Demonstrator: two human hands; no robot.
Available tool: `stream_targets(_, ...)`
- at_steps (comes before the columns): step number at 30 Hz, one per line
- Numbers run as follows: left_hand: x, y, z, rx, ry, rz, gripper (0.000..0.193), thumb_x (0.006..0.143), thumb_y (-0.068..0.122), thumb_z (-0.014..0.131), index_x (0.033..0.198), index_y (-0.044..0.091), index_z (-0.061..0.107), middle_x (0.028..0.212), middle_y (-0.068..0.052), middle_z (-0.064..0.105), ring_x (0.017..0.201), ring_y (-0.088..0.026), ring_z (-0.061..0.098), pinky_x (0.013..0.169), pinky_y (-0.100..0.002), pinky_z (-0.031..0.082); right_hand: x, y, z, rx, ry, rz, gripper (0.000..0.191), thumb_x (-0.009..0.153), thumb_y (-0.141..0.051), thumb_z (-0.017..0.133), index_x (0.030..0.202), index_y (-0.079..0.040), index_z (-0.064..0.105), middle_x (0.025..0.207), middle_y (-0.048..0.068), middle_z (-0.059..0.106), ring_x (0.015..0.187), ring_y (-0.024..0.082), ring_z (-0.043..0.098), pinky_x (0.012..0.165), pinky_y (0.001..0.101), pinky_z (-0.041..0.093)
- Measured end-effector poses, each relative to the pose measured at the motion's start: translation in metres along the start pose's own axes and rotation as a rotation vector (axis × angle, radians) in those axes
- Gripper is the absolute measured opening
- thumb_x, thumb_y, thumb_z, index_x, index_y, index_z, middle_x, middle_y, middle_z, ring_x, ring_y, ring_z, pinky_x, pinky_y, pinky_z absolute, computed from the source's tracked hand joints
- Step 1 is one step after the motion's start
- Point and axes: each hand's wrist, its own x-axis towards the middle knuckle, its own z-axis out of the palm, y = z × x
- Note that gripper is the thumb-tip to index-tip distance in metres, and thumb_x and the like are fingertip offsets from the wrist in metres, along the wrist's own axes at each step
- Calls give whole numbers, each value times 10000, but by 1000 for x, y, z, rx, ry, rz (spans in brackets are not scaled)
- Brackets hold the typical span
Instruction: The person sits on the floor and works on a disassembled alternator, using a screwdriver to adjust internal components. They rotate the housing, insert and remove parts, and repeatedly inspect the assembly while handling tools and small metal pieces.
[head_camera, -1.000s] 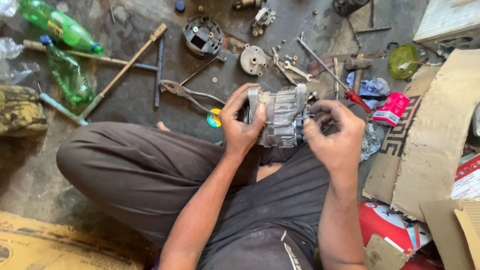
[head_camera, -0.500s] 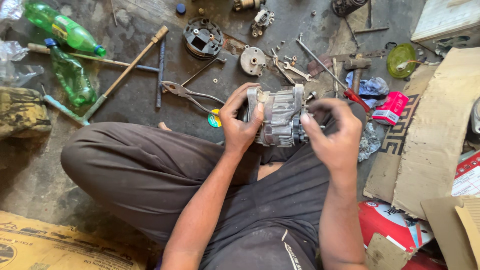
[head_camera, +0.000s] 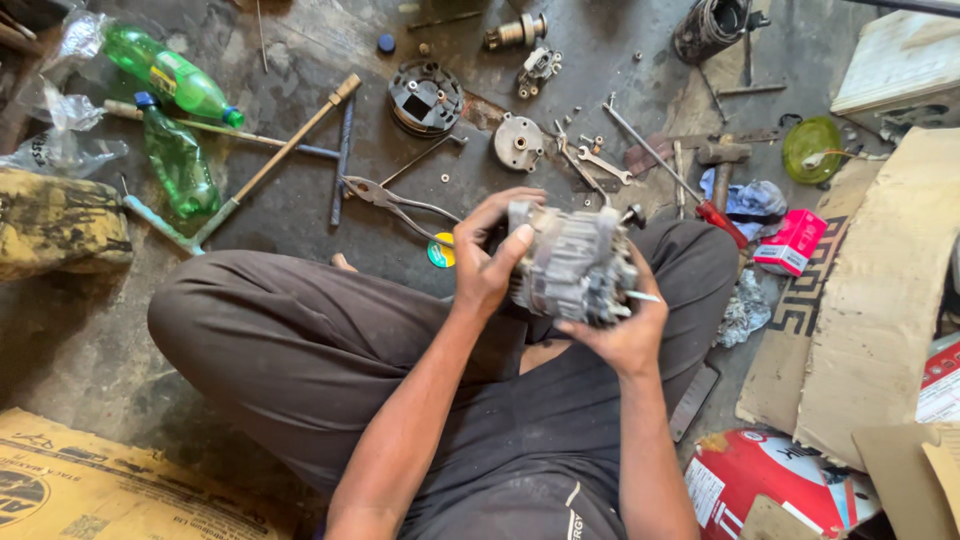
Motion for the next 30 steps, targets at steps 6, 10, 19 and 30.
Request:
stream_targets(6, 7, -13, 26, -109, -133, -182, 465, 1062, 326, 445, 1178, -34, 716, 1211, -176, 740, 1155, -233, 677, 1067, -356, 496, -16, -26, -12, 25, 208, -140, 1117, 655, -417, 1002, 1505, 33, 435, 1371, 106, 614, 1245, 200, 635, 1122, 356, 521)
stream_targets(10, 29, -40, 34, 300, -251, -61, 474, 1083, 368, 452, 1184, -9, 720, 1277, -184, 715, 1306, -312, 606, 1208, -450, 310, -6, -30, -18, -22, 277, -153, 1024, 696, -358, 1000, 1479, 27, 463, 1367, 109, 604, 1205, 188, 624, 1100, 347, 517)
stream_targets(19, 27, -63, 18, 482, -318, -60, 529, 1087, 432, 356, 1347, 97, 671, 1458, -39, 616, 1548, -351, 306, 1275, -543, -74, 5, -26, -5, -26, 252, -132, 981, 688, -229, 1006, 1444, -69, 401, 1319, 87, 572, 1222, 196, 608, 1091, 362, 532)
stream_targets(30, 19, -95, 7, 602, -183, -78, 565, 1110, 421, 308, 1426, 48, 592, 1594, -106, 471, 1549, -393, 273, 1272, -523, 41, 5, -14, 28, -243, 339, -137, 988, 636, -230, 1018, 1385, -72, 394, 1315, 107, 491, 1228, 223, 537, 1094, 384, 485)
